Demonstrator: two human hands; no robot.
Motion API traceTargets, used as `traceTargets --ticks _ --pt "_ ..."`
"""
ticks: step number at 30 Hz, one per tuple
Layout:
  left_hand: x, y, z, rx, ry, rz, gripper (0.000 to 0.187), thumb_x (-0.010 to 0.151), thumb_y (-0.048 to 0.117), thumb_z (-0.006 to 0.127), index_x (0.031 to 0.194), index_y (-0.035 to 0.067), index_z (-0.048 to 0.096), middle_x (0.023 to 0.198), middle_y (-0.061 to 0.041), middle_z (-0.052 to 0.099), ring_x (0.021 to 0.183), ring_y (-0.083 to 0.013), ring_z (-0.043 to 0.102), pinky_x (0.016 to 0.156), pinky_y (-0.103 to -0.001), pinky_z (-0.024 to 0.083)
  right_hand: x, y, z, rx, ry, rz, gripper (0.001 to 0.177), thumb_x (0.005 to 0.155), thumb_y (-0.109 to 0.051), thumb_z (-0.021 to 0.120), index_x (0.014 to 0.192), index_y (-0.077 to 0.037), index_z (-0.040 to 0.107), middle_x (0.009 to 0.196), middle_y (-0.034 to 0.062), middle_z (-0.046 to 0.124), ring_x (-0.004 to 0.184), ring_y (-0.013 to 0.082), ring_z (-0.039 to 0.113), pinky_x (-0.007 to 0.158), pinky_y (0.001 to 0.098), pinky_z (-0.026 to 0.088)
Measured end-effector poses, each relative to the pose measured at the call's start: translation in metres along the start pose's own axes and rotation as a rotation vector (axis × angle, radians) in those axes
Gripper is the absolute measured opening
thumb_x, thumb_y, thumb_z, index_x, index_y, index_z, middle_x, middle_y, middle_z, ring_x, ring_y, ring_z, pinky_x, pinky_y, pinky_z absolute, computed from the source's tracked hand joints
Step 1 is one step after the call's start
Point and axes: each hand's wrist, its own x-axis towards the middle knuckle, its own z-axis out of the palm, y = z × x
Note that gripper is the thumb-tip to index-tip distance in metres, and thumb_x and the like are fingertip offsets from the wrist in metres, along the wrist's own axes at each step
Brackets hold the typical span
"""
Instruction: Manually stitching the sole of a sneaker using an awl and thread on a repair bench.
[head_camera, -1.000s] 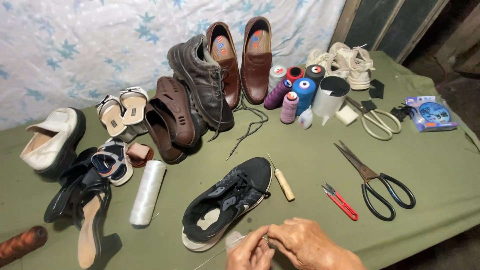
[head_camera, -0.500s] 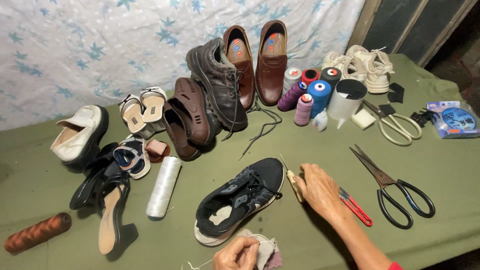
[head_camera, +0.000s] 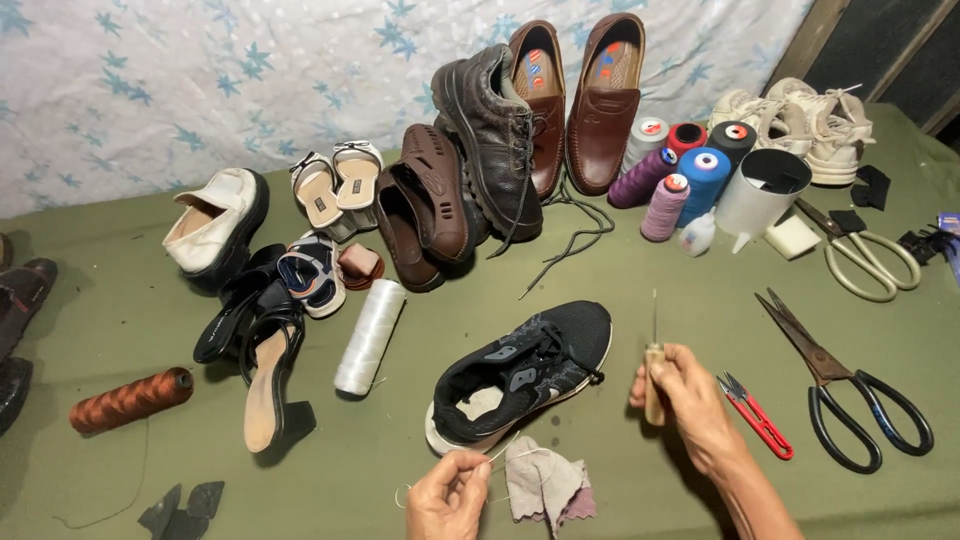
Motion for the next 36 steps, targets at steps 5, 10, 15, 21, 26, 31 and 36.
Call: traceTargets --ticks 5,10,15,21,26,31,36 --pt "-0.006 0.004 0.014 -0.033 -0.045 -0.011 0.012 0.085 0.011 0.078 0.081 0.003 0.086 0.056 0.000 0.055 0.052 -0.0081 0.046 0.049 -0.022 0.039 -0.066 0.032 0.032 0.579 -0.106 0.056 0.012 0.093 -0.014 0.070 0.097 -0.007 0.060 0.061 0.0004 0.039 0.045 0.0122 0.038 0.035 0.0275 0.027" --pt "-0.015 0.008 0.016 -0.151 -0.155 0.060 0.010 0.086 0.006 0.076 0.082 0.000 0.082 0.051 -0.008 0.067 0.046 -0.0108 0.061 0.048 -0.022 0.049 -0.092 0.039 0.058 0.364 -0.269 0.042 0.008 0.091 -0.007 0.077 0.090 0.000 0.079 0.060 0.0055 0.054 0.050 0.0162 0.049 0.047 0.0304 0.041" --pt "-0.039 -0.001 0.022 -0.084 -0.290 -0.039 0.009 0.087 0.008 0.077 0.080 0.005 0.081 0.054 -0.004 0.070 0.046 -0.0076 0.057 0.048 -0.021 0.045 -0.101 0.053 0.071 0.517 -0.449 0.071 0.018 0.092 -0.007 0.073 0.103 0.008 0.075 0.052 0.0079 0.045 0.038 0.0166 0.043 0.036 0.0287 0.031" --pt "-0.048 -0.007 0.025 -0.067 -0.290 -0.134 0.007 0.088 0.011 0.078 0.083 0.007 0.081 0.054 -0.002 0.070 0.047 -0.0037 0.058 0.050 -0.017 0.046 -0.106 0.056 0.073 0.330 -0.290 -0.072 0.019 0.087 -0.003 0.080 0.073 0.000 0.068 0.048 0.0062 0.051 0.040 0.0149 0.043 0.039 0.0296 0.034" --pt "-0.050 -0.005 0.021 -0.078 -0.300 -0.065 0.008 0.088 0.012 0.078 0.082 0.008 0.081 0.055 0.001 0.066 0.049 -0.0050 0.062 0.051 -0.018 0.047 -0.105 0.062 0.068 0.218 -0.240 -0.145 0.016 0.087 -0.007 0.080 0.074 -0.005 0.069 0.061 0.0020 0.057 0.053 0.0131 0.046 0.048 0.0292 0.038" --pt "-0.055 0.009 0.012 -0.153 -0.314 -0.078 0.013 0.089 0.015 0.076 0.080 0.005 0.079 0.054 -0.003 0.065 0.049 -0.0072 0.057 0.051 -0.020 0.044 -0.117 0.045 0.061 0.315 -0.344 -0.107 0.031 0.090 -0.010 0.073 0.117 0.002 0.080 0.056 -0.0043 0.035 0.049 0.0103 0.035 0.048 0.0263 0.027" --pt "-0.058 -0.001 0.011 -0.156 -0.324 -0.081 0.013 0.089 0.015 0.076 0.081 0.005 0.079 0.054 -0.002 0.064 0.048 -0.0056 0.055 0.049 -0.019 0.040 -0.120 0.055 0.064 -0.106 -0.309 -0.442 0.012 0.084 -0.020 0.081 0.092 -0.011 0.078 0.081 -0.0048 0.074 0.074 0.0077 0.062 0.070 0.0246 0.050"
